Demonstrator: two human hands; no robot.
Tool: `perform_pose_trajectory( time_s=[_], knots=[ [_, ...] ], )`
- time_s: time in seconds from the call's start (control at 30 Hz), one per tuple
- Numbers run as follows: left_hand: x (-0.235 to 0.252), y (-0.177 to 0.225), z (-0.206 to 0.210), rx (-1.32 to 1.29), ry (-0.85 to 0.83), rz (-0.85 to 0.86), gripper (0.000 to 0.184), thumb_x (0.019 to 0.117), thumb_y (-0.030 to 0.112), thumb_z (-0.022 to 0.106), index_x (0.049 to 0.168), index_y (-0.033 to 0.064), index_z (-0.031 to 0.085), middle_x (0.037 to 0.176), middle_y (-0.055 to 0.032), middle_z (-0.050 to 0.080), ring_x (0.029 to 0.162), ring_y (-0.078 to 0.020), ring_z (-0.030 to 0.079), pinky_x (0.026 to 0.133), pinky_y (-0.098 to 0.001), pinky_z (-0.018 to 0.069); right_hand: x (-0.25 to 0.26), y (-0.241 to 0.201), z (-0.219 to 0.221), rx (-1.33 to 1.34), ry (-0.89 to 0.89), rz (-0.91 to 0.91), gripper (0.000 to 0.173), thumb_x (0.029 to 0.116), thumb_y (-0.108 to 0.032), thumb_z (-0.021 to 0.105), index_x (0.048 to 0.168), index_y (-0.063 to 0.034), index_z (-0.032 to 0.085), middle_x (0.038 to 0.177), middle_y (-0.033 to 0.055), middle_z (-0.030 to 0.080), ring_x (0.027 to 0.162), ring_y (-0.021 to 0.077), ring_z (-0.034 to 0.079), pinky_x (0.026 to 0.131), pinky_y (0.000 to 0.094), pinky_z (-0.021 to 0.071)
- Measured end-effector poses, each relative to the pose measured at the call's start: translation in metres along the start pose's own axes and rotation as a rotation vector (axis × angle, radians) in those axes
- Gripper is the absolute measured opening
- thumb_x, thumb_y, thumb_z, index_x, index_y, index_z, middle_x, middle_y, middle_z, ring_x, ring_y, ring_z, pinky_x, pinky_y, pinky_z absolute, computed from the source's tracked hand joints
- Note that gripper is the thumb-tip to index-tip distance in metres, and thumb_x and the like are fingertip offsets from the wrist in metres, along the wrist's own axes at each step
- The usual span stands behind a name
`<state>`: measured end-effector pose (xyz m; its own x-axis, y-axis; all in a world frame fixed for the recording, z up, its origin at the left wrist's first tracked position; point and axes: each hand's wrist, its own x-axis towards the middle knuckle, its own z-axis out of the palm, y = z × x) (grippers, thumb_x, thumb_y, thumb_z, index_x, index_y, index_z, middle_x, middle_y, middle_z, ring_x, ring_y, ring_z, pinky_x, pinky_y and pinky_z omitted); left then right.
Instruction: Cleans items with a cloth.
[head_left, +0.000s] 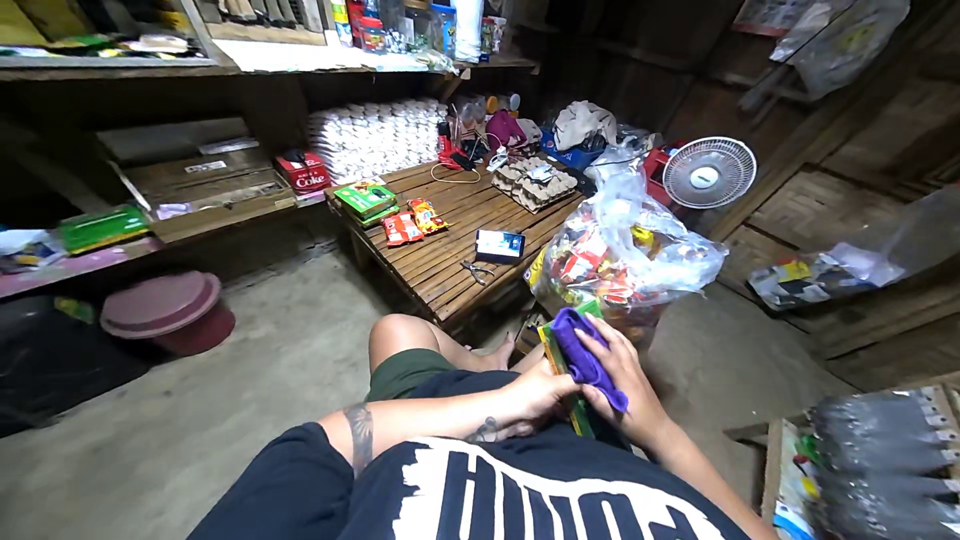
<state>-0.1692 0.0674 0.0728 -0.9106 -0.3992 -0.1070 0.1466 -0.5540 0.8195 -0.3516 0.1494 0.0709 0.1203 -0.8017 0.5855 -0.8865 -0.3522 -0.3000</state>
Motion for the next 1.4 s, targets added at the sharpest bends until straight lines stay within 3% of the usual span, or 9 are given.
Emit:
perform_pose_trajectory(
  time_s=[0.1, 0.33, 0.53, 0.67, 0.8, 0.93, 1.07, 1.27, 1.4],
  knots=[
    [-0.002, 0.000, -0.001, 0.006, -0.032, 0.005, 0.020, 0.0991, 0.001, 0.052, 0.118, 0.0077, 0.054, 0.096, -0.0021, 0.070, 0.087, -0.0126, 0.070, 0.080, -0.0330, 0.0595, 0.004, 0.002, 0.003, 0.001, 0.049, -0.012, 0.060, 0.1044, -0.063, 0.031, 0.143, -0.0264, 0.058, 0.156, 0.0159, 0.045, 0.148, 0.0290, 0.038, 0.120, 0.0502, 0.0306],
    [-0.005, 0.003, 0.001, 0.013, -0.068, 0.010, 0.029, 0.0960, -0.004, 0.056, 0.122, 0.0076, 0.053, 0.099, -0.0033, 0.072, 0.087, -0.0130, 0.072, 0.079, -0.0312, 0.0607, 0.016, 0.026, 0.000, -0.006, 0.274, 0.254, 0.042, 0.0974, -0.030, 0.057, 0.130, -0.0071, 0.070, 0.138, 0.0192, 0.062, 0.129, 0.0336, 0.056, 0.110, 0.0517, 0.0420],
    [-0.001, -0.006, -0.005, 0.030, -0.028, 0.036, 0.017, 0.0996, 0.008, 0.061, 0.116, 0.0059, 0.062, 0.101, -0.0024, 0.071, 0.094, -0.0122, 0.069, 0.087, -0.0332, 0.0582, 0.015, -0.012, 0.010, 0.024, 0.155, -0.095, 0.029, 0.1041, -0.039, 0.049, 0.124, -0.0314, 0.069, 0.136, -0.0006, 0.066, 0.135, 0.0213, 0.054, 0.112, 0.0457, 0.0422],
    [-0.005, -0.001, -0.003, 0.045, -0.073, 0.010, 0.020, 0.0972, 0.001, 0.056, 0.117, 0.0071, 0.056, 0.097, -0.0020, 0.071, 0.088, -0.0122, 0.071, 0.082, -0.0325, 0.0598, 0.024, 0.010, 0.000, 0.022, 0.158, -0.051, 0.030, 0.1021, -0.035, 0.054, 0.123, -0.0220, 0.071, 0.133, 0.0073, 0.066, 0.130, 0.0231, 0.057, 0.111, 0.0449, 0.0436],
    [-0.005, 0.001, -0.001, 0.005, -0.085, -0.006, 0.026, 0.0974, -0.003, 0.054, 0.122, 0.0060, 0.053, 0.100, -0.0043, 0.072, 0.089, -0.0142, 0.072, 0.081, -0.0332, 0.0609, 0.039, 0.024, -0.005, -0.004, 0.165, 0.262, 0.038, 0.0981, -0.027, 0.057, 0.124, -0.0047, 0.072, 0.134, 0.0190, 0.064, 0.127, 0.0353, 0.058, 0.109, 0.0523, 0.0430],
    [-0.004, 0.001, -0.003, 0.024, -0.060, -0.010, 0.020, 0.0986, 0.000, 0.053, 0.118, 0.0056, 0.055, 0.098, -0.0033, 0.071, 0.089, -0.0132, 0.071, 0.082, -0.0329, 0.0602, 0.050, 0.002, 0.002, -0.010, 0.083, 0.040, 0.033, 0.0976, -0.030, 0.057, 0.120, -0.0123, 0.075, 0.129, 0.0138, 0.069, 0.127, 0.0327, 0.060, 0.107, 0.0534, 0.0459],
    [-0.019, 0.010, -0.004, 0.297, -0.078, -0.118, 0.017, 0.1067, 0.020, 0.049, 0.094, 0.0198, 0.061, 0.082, 0.0112, 0.060, 0.077, 0.0012, 0.059, 0.072, -0.0194, 0.0499, 0.061, -0.026, 0.008, -0.015, -0.074, -0.265, 0.028, 0.0973, -0.036, 0.057, 0.119, -0.0274, 0.073, 0.127, 0.0014, 0.071, 0.129, 0.0258, 0.059, 0.110, 0.0525, 0.0452],
    [-0.005, -0.002, -0.007, -0.031, -0.003, -0.138, 0.013, 0.1032, 0.008, 0.051, 0.097, 0.0071, 0.062, 0.083, -0.0020, 0.071, 0.076, -0.0123, 0.069, 0.071, -0.0303, 0.0591, 0.077, -0.011, 0.006, -0.030, -0.173, -0.066, 0.036, 0.0970, -0.041, 0.057, 0.116, -0.0163, 0.076, 0.117, 0.0078, 0.073, 0.116, 0.0280, 0.066, 0.097, 0.0506, 0.0524],
    [-0.002, 0.000, -0.010, -0.107, -0.066, -0.127, 0.014, 0.1014, 0.002, 0.050, 0.114, 0.0067, 0.054, 0.093, -0.0072, 0.072, 0.081, -0.0174, 0.072, 0.072, -0.0337, 0.0614, 0.087, 0.005, -0.001, -0.043, -0.286, 0.123, 0.041, 0.0995, -0.040, 0.052, 0.114, -0.0090, 0.075, 0.113, 0.0108, 0.073, 0.113, 0.0276, 0.066, 0.099, 0.0473, 0.0510]
  ],
)
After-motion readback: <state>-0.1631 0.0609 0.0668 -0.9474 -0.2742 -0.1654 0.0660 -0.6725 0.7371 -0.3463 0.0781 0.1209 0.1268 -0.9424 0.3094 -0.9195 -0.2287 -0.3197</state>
